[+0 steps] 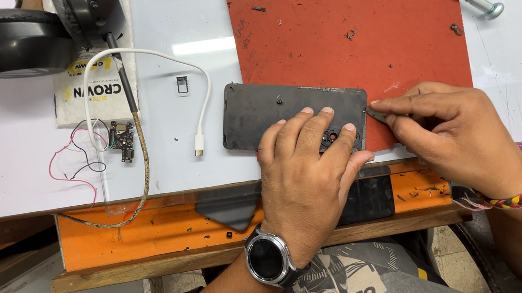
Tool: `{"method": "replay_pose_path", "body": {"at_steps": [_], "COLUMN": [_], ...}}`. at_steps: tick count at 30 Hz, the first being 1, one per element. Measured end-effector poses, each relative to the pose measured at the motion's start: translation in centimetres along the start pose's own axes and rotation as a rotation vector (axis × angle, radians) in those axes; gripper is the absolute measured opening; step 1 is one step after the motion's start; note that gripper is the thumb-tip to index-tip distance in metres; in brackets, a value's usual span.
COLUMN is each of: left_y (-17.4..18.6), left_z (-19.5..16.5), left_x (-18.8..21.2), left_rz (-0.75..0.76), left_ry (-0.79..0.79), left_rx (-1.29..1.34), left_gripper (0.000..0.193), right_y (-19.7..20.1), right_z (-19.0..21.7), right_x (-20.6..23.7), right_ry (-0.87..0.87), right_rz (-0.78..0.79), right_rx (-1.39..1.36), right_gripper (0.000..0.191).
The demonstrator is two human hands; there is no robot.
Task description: The person uses a small metal tool to scrape adhesive residue from the back of a smartphone. They work around the camera module and along the edges, flipping the phone to access different areas. The phone remains on a red mat throughout the process.
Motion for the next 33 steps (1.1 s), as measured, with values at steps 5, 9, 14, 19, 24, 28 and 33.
{"method": "replay_pose_path", "body": {"at_steps": [5,9,14,19,24,28,33], "left_y": [-0.2,-0.1,-0.2,-0.3,-0.3,-0.3,-0.3], "left_z": [-0.1,0.0,0.0,0.0,-0.1,-0.2,-0.2], "left_x": [0.1,0.0,0.0,0.1,0.1,0.1,0.1], "left_rz": [0.004,-0.007,-0.004,-0.006,-0.013,-0.015,-0.019], "left_ry": [0.002,0.004,0.001,0.000,-0.002,-0.003,0.010], "left_rx": [-0.006,-0.001,-0.017,-0.023,-0.035,-0.054,-0.045], "left_gripper": [0.038,0.038,0.038,0.039,0.040,0.040,0.040], "right_y": [0.0,0.0,0.0,-0.1,-0.5,-0.6,-0.6], "right_z": [0.2,-0.2,-0.3,-0.8,-0.7,-1.1,-1.1], "right_x": [-0.1,-0.1,0.0,-0.1,0.3,0.5,0.6], "right_ry": [0.031,0.005,0.027,0.000,0.022,-0.006,-0.010], "right_rz": [-0.002,-0.011,0.007,0.016,0.054,0.024,0.015], "right_rx": [0.000,0.014,-0.048,-0.045,-0.075,-0.042,-0.043], "right_gripper": [0.028,0.027,0.027,0.027,0.027,0.025,0.025]}}
Point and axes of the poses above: each hand's wrist, its own x-axis away from the middle knuckle, its own y-axis out of the back of the hand, z = x × y, the point moved 10 cm from there along -x, towards the middle knuckle, and after that the axes turned 3 degrees about x, right-handed, at the moved point
